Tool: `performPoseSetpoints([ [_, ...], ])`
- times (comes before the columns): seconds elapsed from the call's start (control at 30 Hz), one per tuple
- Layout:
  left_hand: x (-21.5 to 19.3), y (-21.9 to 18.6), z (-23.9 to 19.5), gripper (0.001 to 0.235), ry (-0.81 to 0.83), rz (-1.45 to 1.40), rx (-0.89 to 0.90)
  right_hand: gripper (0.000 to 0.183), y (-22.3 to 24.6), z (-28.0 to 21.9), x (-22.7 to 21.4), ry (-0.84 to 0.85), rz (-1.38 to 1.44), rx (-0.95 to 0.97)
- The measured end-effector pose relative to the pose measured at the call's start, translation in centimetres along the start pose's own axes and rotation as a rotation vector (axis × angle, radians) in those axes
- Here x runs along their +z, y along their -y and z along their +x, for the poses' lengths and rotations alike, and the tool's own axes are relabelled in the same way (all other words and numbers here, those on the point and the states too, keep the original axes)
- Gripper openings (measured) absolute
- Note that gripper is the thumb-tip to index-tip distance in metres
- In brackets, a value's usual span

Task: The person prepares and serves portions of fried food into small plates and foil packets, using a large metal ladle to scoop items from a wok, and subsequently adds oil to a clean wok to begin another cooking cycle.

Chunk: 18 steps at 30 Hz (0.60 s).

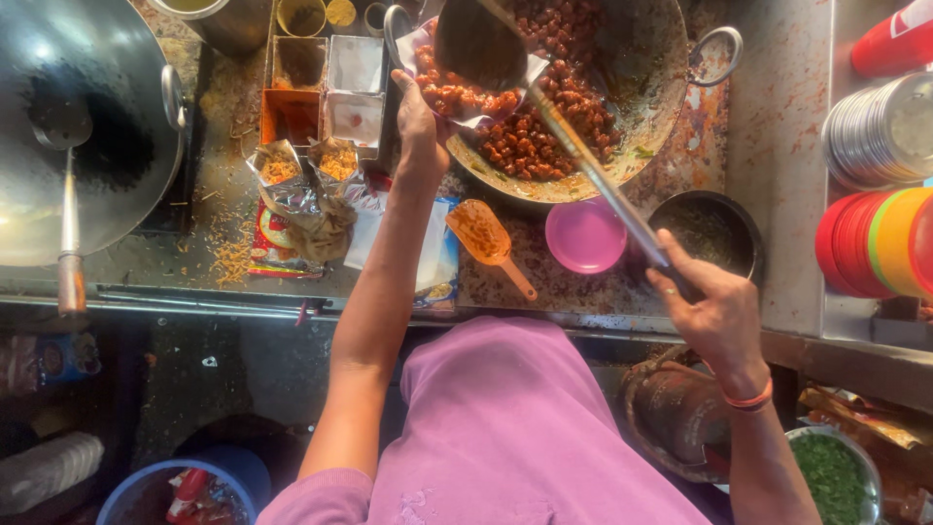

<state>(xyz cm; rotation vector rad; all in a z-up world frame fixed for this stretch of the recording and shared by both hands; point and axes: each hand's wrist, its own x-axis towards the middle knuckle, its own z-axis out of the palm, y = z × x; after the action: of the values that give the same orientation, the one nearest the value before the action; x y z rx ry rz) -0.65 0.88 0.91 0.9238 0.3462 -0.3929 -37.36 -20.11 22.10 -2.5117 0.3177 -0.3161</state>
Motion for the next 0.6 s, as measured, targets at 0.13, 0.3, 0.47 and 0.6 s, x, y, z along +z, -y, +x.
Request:
performPoseSetpoints([
  [0.13,-0.1,0.3,-0.7,0.072,0.064,-0.045,0.007,0.053,-0.1,0.2,2.0,0.062,-0.005,0.146],
  [0.3,0.1,0.0,-1.5,0.073,0.115,-0.078,0.067,0.052,0.0,0.3,1.8,-0.086,0.067,0.009],
  [0.47,-0.2,0.2,-2.0,0.076,0.209,-0.117,0.076,0.053,0.3,0.7,1.3,-0.081,-0.168,0.009],
  [0.6,0.0,-0.2,-2.1,0.075,0.142,-0.091,0.029,0.051,0.0,1.0,2.3,-0.147,-0.089,-0.130],
])
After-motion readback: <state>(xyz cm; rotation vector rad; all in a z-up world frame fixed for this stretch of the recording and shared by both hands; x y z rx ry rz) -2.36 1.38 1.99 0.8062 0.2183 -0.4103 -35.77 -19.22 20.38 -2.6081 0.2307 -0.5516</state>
